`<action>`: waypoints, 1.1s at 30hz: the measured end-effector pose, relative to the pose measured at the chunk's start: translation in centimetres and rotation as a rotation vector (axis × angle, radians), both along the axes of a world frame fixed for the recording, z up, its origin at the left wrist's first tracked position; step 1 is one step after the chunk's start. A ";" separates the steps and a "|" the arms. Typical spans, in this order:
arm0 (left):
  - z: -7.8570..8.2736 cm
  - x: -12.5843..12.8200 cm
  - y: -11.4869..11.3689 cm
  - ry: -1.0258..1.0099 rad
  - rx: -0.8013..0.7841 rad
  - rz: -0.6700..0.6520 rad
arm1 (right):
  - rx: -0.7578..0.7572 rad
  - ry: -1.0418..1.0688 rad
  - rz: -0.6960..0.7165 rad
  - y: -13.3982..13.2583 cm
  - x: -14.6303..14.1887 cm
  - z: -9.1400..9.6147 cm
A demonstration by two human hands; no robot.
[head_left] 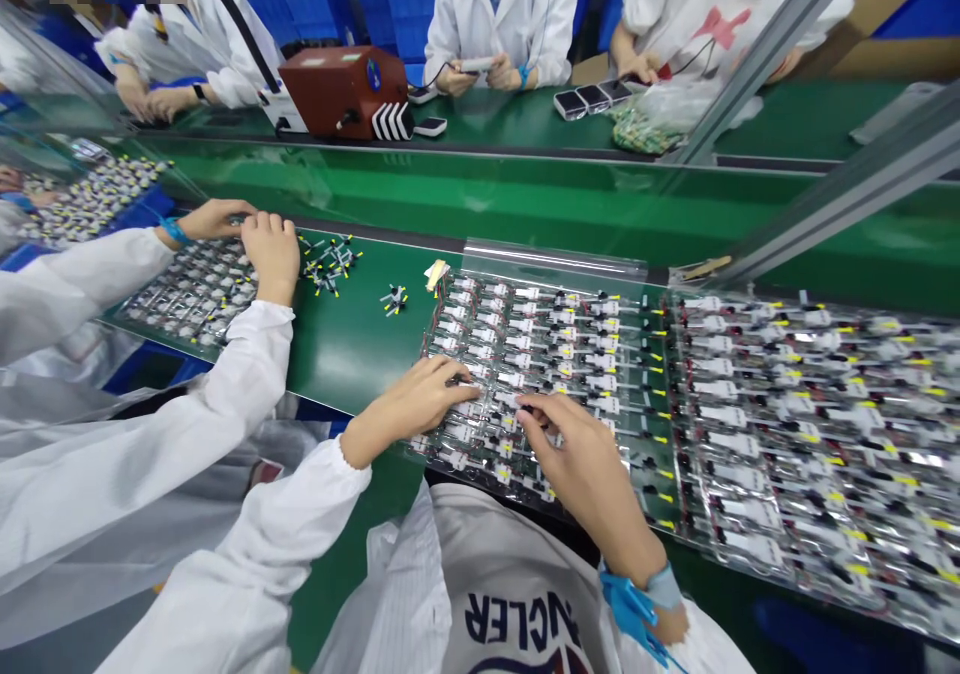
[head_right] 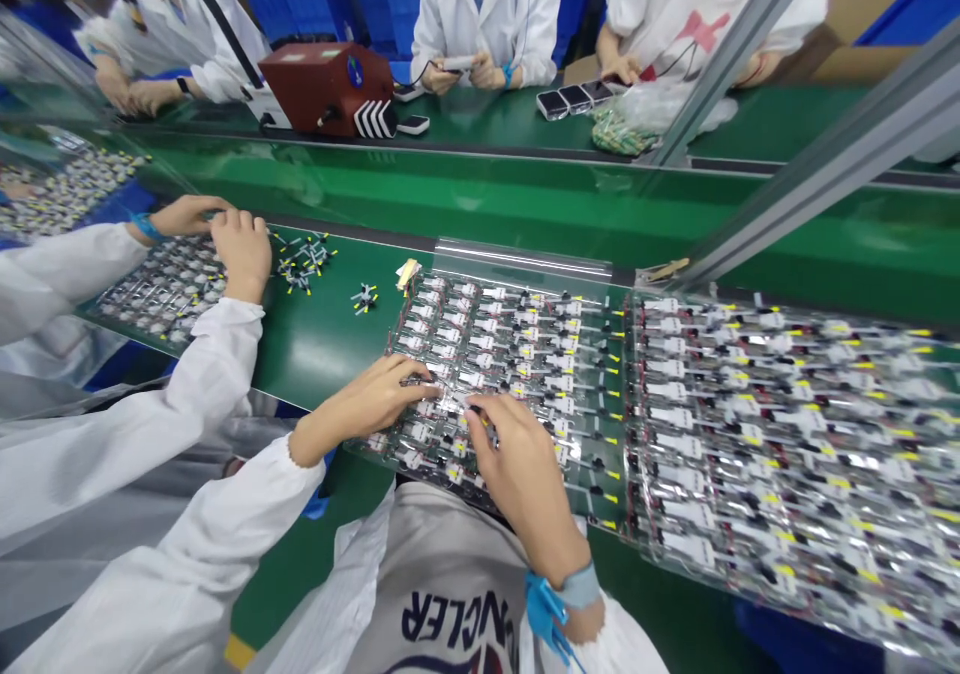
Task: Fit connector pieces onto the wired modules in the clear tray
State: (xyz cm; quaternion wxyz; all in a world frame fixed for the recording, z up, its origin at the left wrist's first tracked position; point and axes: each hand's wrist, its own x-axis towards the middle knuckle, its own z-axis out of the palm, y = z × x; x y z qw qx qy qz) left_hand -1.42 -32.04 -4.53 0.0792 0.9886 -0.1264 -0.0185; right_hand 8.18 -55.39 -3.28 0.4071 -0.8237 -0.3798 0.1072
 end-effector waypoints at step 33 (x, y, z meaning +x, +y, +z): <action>0.2 1.5 1.1 -0.070 -0.183 -0.099 | -0.115 -0.044 -0.109 3.7 -1.7 -2.5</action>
